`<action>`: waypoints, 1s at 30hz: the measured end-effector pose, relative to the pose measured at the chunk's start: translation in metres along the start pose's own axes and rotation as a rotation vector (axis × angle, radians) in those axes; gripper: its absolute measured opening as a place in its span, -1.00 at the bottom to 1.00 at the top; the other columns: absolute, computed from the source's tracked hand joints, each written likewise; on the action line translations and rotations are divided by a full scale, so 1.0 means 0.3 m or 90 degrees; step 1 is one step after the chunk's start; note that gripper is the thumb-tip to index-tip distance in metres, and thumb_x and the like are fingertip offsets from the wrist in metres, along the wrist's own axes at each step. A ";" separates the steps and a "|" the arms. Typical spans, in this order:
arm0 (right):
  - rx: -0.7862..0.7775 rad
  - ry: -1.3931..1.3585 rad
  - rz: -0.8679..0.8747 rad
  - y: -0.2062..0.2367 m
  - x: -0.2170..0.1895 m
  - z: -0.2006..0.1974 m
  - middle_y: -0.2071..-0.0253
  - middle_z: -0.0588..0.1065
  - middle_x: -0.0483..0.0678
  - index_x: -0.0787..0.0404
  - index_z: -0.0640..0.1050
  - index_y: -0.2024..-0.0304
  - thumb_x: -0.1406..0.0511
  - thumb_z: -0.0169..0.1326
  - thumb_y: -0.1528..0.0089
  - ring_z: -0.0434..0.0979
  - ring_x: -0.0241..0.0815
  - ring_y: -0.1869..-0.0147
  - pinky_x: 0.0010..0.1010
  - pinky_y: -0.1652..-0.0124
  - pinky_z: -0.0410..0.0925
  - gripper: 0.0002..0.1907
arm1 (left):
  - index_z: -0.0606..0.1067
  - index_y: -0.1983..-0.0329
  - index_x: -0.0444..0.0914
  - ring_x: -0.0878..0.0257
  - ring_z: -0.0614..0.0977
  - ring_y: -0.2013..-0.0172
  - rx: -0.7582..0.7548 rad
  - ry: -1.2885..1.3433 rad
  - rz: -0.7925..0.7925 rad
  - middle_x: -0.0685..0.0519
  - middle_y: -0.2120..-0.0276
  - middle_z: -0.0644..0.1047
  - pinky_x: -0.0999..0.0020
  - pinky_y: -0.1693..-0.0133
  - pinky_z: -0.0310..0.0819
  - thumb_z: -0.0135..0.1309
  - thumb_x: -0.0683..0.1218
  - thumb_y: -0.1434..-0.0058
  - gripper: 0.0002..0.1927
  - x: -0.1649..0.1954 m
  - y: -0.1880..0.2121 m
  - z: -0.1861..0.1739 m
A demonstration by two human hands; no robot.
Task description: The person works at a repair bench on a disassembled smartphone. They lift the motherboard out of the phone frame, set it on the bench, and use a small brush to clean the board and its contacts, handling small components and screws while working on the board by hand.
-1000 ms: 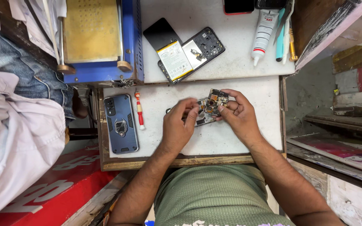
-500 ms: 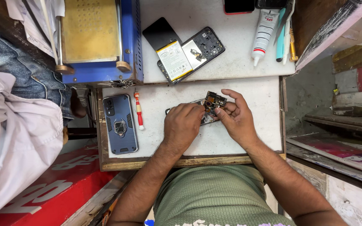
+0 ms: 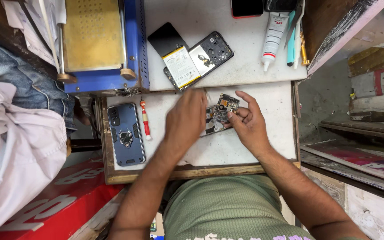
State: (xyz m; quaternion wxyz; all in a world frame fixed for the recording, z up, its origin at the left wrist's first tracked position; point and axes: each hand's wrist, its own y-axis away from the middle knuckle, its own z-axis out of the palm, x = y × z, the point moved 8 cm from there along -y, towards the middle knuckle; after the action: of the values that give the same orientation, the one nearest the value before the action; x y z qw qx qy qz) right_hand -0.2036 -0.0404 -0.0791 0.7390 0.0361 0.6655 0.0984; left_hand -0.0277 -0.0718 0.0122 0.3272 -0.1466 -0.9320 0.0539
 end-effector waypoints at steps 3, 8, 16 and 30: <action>-0.030 -0.008 -0.002 -0.002 -0.007 0.008 0.06 0.60 0.13 0.22 0.06 -0.47 0.44 -0.06 -0.40 0.65 -0.21 0.04 -0.40 0.09 0.57 -0.37 | 0.44 0.16 -0.27 -0.04 0.60 0.28 0.058 -0.049 -0.014 -0.07 0.26 0.49 0.06 0.26 0.53 0.07 -0.13 -0.37 -0.90 -0.032 -0.143 -0.061; -0.043 -0.014 0.008 -0.001 -0.001 0.005 0.11 0.59 0.11 0.18 0.04 -0.50 0.45 -0.06 -0.38 0.63 -0.23 0.12 -0.44 0.18 0.54 -0.33 | 0.51 0.08 -0.24 -0.03 0.65 0.26 0.057 -0.043 -0.012 -0.07 0.23 0.53 0.10 0.23 0.56 0.13 -0.17 -0.33 -0.87 -0.009 -0.129 -0.077; -0.098 0.028 -0.009 0.017 0.001 0.024 0.00 0.56 0.06 0.16 0.05 -0.52 0.48 -0.01 -0.34 0.52 -0.35 0.06 -0.52 0.18 0.44 -0.27 | 0.49 -0.20 -0.23 0.03 0.69 0.11 -0.047 0.162 0.012 -0.09 0.03 0.59 0.22 0.12 0.62 0.17 -0.17 -0.30 -0.61 0.018 0.045 0.016; -0.066 -0.093 0.032 0.008 0.000 -0.017 0.06 0.59 0.05 0.23 0.15 -0.51 0.46 0.00 -0.36 0.59 -0.32 0.02 -0.47 0.01 0.48 -0.33 | 0.43 -0.19 -0.23 0.24 0.61 0.48 -0.097 0.340 -0.300 0.01 0.32 0.64 0.29 0.41 0.53 0.21 -0.12 -0.28 -0.58 -0.052 0.136 0.167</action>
State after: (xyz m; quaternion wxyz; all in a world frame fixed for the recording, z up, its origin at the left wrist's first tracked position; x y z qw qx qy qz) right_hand -0.2089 -0.0384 -0.0791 0.7837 0.0215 0.6027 0.1488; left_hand -0.0377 -0.0381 -0.0442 0.5507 0.0395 -0.8230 -0.1332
